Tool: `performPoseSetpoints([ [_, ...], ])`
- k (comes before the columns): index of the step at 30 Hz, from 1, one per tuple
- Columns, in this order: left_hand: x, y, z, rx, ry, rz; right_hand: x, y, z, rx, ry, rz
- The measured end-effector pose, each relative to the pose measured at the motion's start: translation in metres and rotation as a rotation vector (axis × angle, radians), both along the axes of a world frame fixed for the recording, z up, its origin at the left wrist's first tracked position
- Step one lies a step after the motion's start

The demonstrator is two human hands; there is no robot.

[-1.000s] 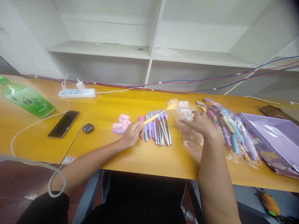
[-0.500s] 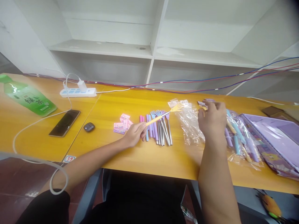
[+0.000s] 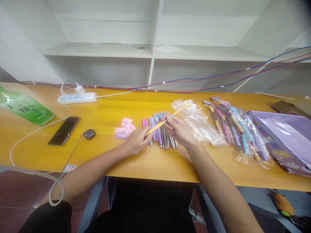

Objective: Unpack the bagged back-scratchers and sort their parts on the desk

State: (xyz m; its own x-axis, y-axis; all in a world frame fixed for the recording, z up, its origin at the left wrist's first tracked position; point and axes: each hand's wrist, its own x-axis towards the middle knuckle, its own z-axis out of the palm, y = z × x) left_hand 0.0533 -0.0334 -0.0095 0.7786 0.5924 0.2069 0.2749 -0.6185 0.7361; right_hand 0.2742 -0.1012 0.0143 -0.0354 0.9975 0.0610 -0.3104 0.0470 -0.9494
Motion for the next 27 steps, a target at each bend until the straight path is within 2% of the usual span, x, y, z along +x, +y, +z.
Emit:
performPoseSetpoints([
  [5, 0.003, 0.005, -0.005, 0.190, 0.100, 0.058, -0.023, -0.002, -0.009, -0.134, 0.038, 0.173],
  [9, 0.005, 0.007, -0.008, 0.248, 0.106, 0.038, -0.037, -0.001, -0.012, -0.197, 0.116, 0.190],
  [13, 0.005, 0.006, -0.006, 0.233, 0.116, 0.039, -0.041, 0.000, -0.014, -0.146, 0.003, 0.077],
  [18, 0.007, 0.007, -0.007, 0.288, 0.050, 0.032, -0.043, 0.001, -0.021, -0.079, -0.287, -0.208],
  [22, 0.008, 0.009, -0.010, 0.361, 0.032, 0.044, -0.044, 0.001, -0.026, -0.146, -0.513, -0.256],
  [27, 0.009, 0.007, -0.008, 0.295, -0.004, 0.001, -0.048, 0.001, -0.023, -0.132, -0.564, -0.337],
])
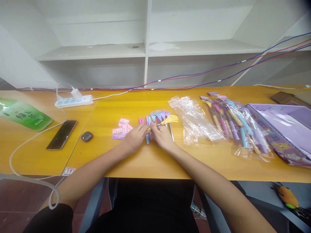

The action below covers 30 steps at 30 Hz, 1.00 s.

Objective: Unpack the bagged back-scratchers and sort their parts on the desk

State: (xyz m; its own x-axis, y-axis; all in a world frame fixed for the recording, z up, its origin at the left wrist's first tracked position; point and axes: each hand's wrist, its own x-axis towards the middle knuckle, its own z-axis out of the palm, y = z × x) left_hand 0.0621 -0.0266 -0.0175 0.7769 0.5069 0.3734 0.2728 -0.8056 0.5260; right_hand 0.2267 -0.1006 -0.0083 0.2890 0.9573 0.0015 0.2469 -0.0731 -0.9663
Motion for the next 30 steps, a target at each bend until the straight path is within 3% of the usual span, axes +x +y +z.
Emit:
performPoseSetpoints([
  [4, 0.001, -0.003, 0.010, -0.140, -0.027, -0.052, 0.002, -0.001, 0.007, 0.042, -0.064, 0.016],
  [7, 0.001, -0.005, 0.023, -0.339, 0.001, -0.078, 0.007, -0.003, 0.014, 0.043, -0.096, 0.036],
  [12, -0.001, -0.009, 0.038, -1.081, -0.032, -0.319, 0.012, -0.010, 0.026, 0.049, -0.050, 0.086],
  [15, -0.004, -0.010, 0.043, -1.380, -0.010, -0.434, 0.012, -0.016, 0.032, 0.082, 0.018, 0.128],
  [19, -0.009, -0.010, 0.050, -1.616, 0.082, -0.490, 0.020, -0.022, 0.035, 0.173, 0.122, 0.183],
  [22, -0.013, -0.009, 0.050, -1.708, 0.172, -0.506, 0.042, -0.021, 0.039, 0.283, 0.224, 0.153],
  [24, -0.014, -0.010, 0.048, -1.737, 0.234, -0.513, 0.068, -0.019, 0.045, 0.380, 0.311, 0.057],
  [27, -0.012, -0.013, 0.041, -1.758, 0.374, -0.555, 0.118, -0.020, 0.059, 0.632, 0.443, -0.274],
  [30, -0.006, -0.015, 0.034, -1.705, 0.303, -0.543, 0.158, -0.023, 0.067, 0.843, 0.456, -0.496],
])
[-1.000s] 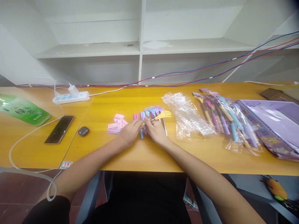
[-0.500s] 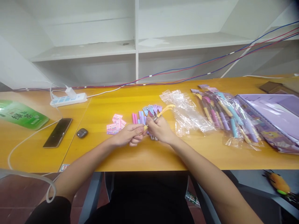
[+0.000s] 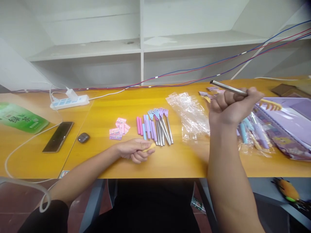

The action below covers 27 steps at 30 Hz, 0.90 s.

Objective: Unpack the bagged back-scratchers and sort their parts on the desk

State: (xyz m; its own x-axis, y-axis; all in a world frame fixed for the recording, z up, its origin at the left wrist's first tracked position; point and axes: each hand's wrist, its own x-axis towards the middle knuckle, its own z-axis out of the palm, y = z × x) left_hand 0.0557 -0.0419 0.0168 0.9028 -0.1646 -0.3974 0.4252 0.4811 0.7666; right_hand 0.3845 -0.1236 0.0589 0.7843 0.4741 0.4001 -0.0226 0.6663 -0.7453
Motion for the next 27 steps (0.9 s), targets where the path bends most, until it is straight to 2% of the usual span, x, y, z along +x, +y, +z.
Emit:
performPoseSetpoints([
  [2, 0.004, 0.002, -0.003, 0.097, -0.108, 0.134, 0.006, 0.001, -0.001, -0.087, -0.029, 0.032],
  [6, 0.006, 0.015, -0.008, 0.393, -0.260, 0.430, -0.020, 0.014, -0.011, -0.296, -0.082, 0.206],
  [9, 0.007, 0.028, -0.015, 0.566, -0.196, 0.642, -0.040, 0.024, -0.021, -0.448, -0.119, 0.264],
  [12, 0.008, 0.036, -0.024, 0.694, -0.103, 0.766, -0.052, 0.028, -0.034, -0.673, -0.260, 0.354],
  [16, 0.011, 0.041, -0.033, 0.868, -0.094, 0.795, -0.066, 0.030, -0.054, -0.902, -0.678, 0.327],
  [19, 0.012, 0.040, -0.039, 0.928, -0.132, 0.816, -0.077, 0.030, -0.060, -1.024, -0.916, 0.309],
  [23, 0.013, 0.036, -0.044, 0.999, -0.126, 0.831, -0.087, 0.027, -0.058, -1.148, -1.060, 0.238],
  [27, 0.011, 0.031, -0.041, 1.254, -0.182, 0.772, -0.093, 0.025, -0.054, -1.166, -1.126, 0.202],
])
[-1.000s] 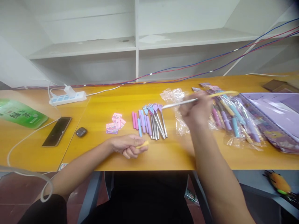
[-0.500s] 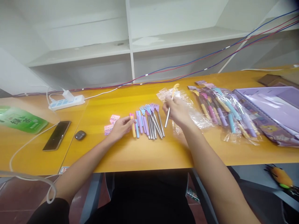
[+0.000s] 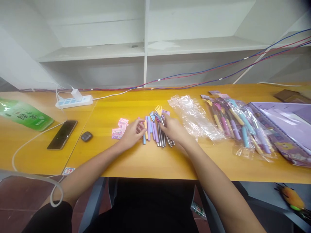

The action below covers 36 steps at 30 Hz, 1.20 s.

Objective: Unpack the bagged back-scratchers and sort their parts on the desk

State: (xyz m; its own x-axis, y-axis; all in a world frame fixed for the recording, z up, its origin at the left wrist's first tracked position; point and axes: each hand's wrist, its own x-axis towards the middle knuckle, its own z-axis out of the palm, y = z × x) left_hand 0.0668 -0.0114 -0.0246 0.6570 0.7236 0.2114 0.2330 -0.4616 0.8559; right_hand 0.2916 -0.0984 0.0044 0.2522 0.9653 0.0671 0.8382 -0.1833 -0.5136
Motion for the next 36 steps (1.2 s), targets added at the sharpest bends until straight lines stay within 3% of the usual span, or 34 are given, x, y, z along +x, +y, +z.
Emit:
performPoseSetpoints([
  [6, -0.005, -0.003, 0.004, 0.427, 0.124, 0.052, -0.006, -0.001, 0.000, -0.038, -0.100, 0.005],
  [11, -0.008, -0.006, 0.007, 0.562, 0.264, 0.134, -0.004, 0.000, -0.003, -0.088, -0.260, -0.021],
  [18, -0.011, -0.003, 0.017, 0.562, 0.400, 0.243, -0.003, 0.002, -0.003, -0.085, -0.284, -0.031],
  [27, -0.011, -0.006, 0.019, 0.482, 0.441, 0.198, -0.001, 0.002, -0.004, -0.085, -0.302, -0.030],
  [36, -0.011, -0.005, 0.009, 0.495, 0.413, 0.093, 0.007, 0.002, -0.002, 0.023, -0.222, -0.010],
])
